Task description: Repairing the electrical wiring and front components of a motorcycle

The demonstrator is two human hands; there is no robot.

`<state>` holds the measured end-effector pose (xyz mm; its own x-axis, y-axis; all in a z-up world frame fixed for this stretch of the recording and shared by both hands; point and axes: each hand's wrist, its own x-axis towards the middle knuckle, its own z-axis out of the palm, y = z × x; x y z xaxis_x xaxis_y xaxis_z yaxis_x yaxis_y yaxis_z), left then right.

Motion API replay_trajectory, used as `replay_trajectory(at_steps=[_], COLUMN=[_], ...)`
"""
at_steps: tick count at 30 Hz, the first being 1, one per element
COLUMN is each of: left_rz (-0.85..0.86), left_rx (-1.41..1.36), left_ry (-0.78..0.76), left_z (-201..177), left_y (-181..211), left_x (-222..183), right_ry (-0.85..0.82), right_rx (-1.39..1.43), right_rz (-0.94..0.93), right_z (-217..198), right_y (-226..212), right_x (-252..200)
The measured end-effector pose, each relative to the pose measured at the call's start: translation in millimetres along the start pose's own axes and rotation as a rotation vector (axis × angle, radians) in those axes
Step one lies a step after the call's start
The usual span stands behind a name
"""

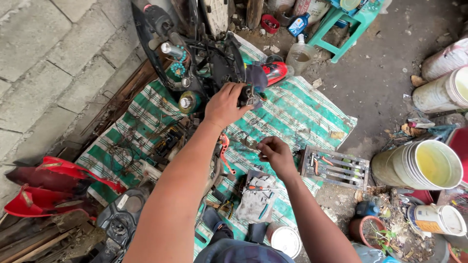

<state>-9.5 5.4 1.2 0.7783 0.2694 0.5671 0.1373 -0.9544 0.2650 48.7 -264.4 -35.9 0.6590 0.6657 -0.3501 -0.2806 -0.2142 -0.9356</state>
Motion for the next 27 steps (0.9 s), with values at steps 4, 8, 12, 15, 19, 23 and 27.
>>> replay_trajectory(at_steps=[4, 8, 12, 15, 19, 23, 27], left_rz=[0.061, 0.091, 0.124, 0.147, 0.163, 0.221, 0.287], left_rx=[0.038, 0.078, 0.095, 0.077, 0.106, 0.09, 0.17], left_ry=[-0.026, -0.024, -0.027, 0.014, 0.004, 0.095, 0.096], left_z=[10, 14, 12, 15, 16, 29, 37], left_y=[-7, -10, -14, -13, -8, -9, -17], left_x=[-3, -5, -5, -7, -7, -7, -7], right_ry=[0.023, -0.016, -0.015, -0.092, -0.013, 0.024, -0.065], right_rx=[0.023, 0.032, 0.063, 0.237, 0.124, -0.118, -0.287], right_rz=[-0.213, -0.325, -0.254, -0.163, -0.192, -0.145, -0.187], right_z=[22, 39, 38, 39, 42, 61, 64], right_y=[-51, -71, -38, -75, -76, -113, -131], right_x=[5, 37, 72, 35, 47, 38, 38])
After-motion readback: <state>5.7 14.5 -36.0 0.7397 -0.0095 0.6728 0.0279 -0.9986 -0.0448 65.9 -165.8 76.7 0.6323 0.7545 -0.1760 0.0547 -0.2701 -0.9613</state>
